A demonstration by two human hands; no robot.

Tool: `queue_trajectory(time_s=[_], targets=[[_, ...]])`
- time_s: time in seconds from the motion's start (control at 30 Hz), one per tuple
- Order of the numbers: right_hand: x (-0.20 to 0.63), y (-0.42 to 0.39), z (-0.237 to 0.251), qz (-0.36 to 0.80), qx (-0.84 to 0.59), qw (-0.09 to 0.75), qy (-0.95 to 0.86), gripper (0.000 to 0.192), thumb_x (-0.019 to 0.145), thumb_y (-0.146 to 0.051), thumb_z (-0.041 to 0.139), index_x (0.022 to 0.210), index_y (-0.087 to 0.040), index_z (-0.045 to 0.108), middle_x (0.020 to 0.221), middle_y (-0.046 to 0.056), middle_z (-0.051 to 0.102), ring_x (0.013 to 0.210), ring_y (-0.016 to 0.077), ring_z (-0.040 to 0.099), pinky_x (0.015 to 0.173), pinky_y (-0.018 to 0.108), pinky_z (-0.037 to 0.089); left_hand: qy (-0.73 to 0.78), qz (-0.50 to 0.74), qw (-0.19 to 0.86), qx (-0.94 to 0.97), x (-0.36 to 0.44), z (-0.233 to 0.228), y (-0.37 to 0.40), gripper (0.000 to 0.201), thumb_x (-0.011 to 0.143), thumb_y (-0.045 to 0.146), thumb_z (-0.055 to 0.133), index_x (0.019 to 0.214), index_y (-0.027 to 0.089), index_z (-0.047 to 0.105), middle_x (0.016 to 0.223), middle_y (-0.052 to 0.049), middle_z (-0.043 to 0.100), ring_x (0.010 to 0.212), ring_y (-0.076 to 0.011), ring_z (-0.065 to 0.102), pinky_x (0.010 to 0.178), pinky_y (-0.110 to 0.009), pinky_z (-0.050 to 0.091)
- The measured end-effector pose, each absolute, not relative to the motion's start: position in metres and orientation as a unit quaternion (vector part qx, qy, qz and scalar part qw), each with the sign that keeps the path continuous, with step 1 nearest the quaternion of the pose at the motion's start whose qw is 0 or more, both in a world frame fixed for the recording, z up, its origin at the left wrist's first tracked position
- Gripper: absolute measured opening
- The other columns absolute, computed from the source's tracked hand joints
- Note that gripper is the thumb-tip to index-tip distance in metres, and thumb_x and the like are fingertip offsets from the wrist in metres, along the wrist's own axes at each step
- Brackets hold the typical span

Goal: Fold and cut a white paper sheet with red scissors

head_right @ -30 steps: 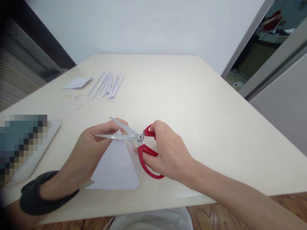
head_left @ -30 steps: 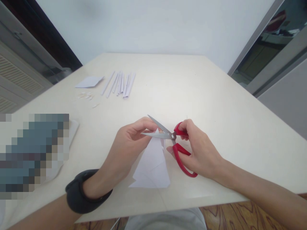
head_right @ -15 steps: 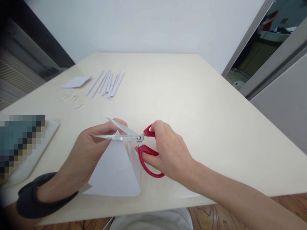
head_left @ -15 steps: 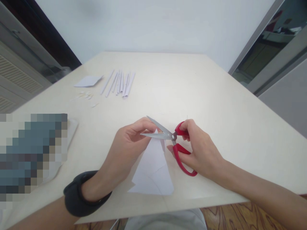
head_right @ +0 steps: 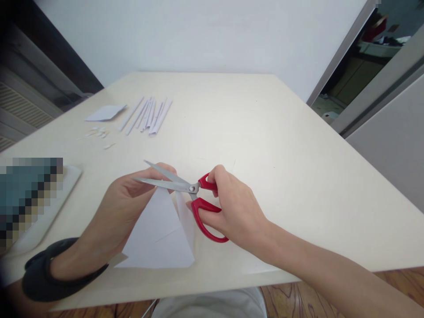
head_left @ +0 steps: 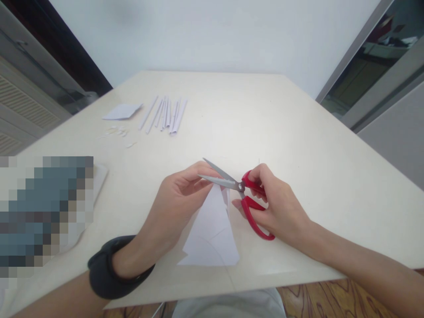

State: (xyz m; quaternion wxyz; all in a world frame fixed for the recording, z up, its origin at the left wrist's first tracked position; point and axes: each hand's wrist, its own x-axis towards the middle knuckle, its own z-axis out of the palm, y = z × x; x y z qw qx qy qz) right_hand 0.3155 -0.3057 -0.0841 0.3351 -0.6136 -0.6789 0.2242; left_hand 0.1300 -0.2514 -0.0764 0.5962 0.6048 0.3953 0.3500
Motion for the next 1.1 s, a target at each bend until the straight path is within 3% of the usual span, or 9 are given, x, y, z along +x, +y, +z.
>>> queue_trajectory(time_s=[0.23, 0.4, 0.6, 0.77, 1.1], targets=[[0.32, -0.301, -0.078, 0.399, -0.566, 0.424, -0.584, 0.027, 0.077, -0.027, 0.067, 0.085, -0.025, 0.041, 0.078, -0.004, 0.054, 0.066, 0.0138, 0.051, 0.062, 0.028, 0.043, 0.38, 0.399, 0.576, 0.604, 0.135, -0.073, -0.252, 0.005, 0.082, 0.026, 0.064, 0.077, 0.023, 0.065, 0.099, -0.002, 0.068, 0.086, -0.0185, 0.063, 0.059, -0.021, 0.047], [0.324, -0.297, -0.081, 0.487, -0.531, 0.445, -0.532, 0.025, 0.077, -0.031, 0.068, 0.083, -0.024, 0.045, 0.084, -0.002, 0.059, 0.071, 0.0141, 0.055, 0.059, 0.025, 0.042, 0.393, 0.366, 0.598, 0.596, 0.134, -0.069, -0.248, 0.009, 0.082, 0.028, 0.063, 0.076, 0.022, 0.059, 0.082, 0.0, 0.067, 0.066, -0.0142, 0.06, 0.051, -0.02, 0.042], [0.325, -0.294, -0.078, 0.548, -0.501, 0.457, -0.489, 0.02, 0.081, -0.035, 0.065, 0.086, -0.021, 0.052, 0.09, 0.002, 0.062, 0.068, 0.0123, 0.052, 0.06, 0.025, 0.041, 0.424, 0.374, 0.611, 0.553, 0.134, -0.077, -0.24, 0.007, 0.08, 0.023, 0.063, 0.085, 0.022, 0.058, 0.077, 0.003, 0.06, 0.057, -0.0095, 0.052, 0.048, -0.018, 0.037], [0.33, -0.293, -0.078, 0.556, -0.504, 0.48, -0.455, 0.018, 0.084, -0.036, 0.062, 0.085, -0.019, 0.056, 0.088, 0.002, 0.06, 0.068, 0.0122, 0.051, 0.061, 0.026, 0.04, 0.429, 0.396, 0.625, 0.519, 0.133, -0.08, -0.234, 0.011, 0.08, 0.024, 0.065, 0.088, 0.022, 0.059, 0.077, 0.003, 0.057, 0.059, -0.0087, 0.052, 0.049, -0.017, 0.04], [0.332, -0.289, -0.081, 0.526, -0.535, 0.485, -0.449, 0.013, 0.076, -0.019, 0.064, 0.084, -0.02, 0.054, 0.086, -0.001, 0.063, 0.067, 0.0115, 0.053, 0.059, 0.026, 0.039, 0.423, 0.414, 0.634, 0.498, 0.13, -0.083, -0.23, 0.014, 0.08, 0.025, 0.064, 0.092, 0.023, 0.058, 0.074, 0.003, 0.058, 0.06, -0.0107, 0.054, 0.05, -0.019, 0.041]])
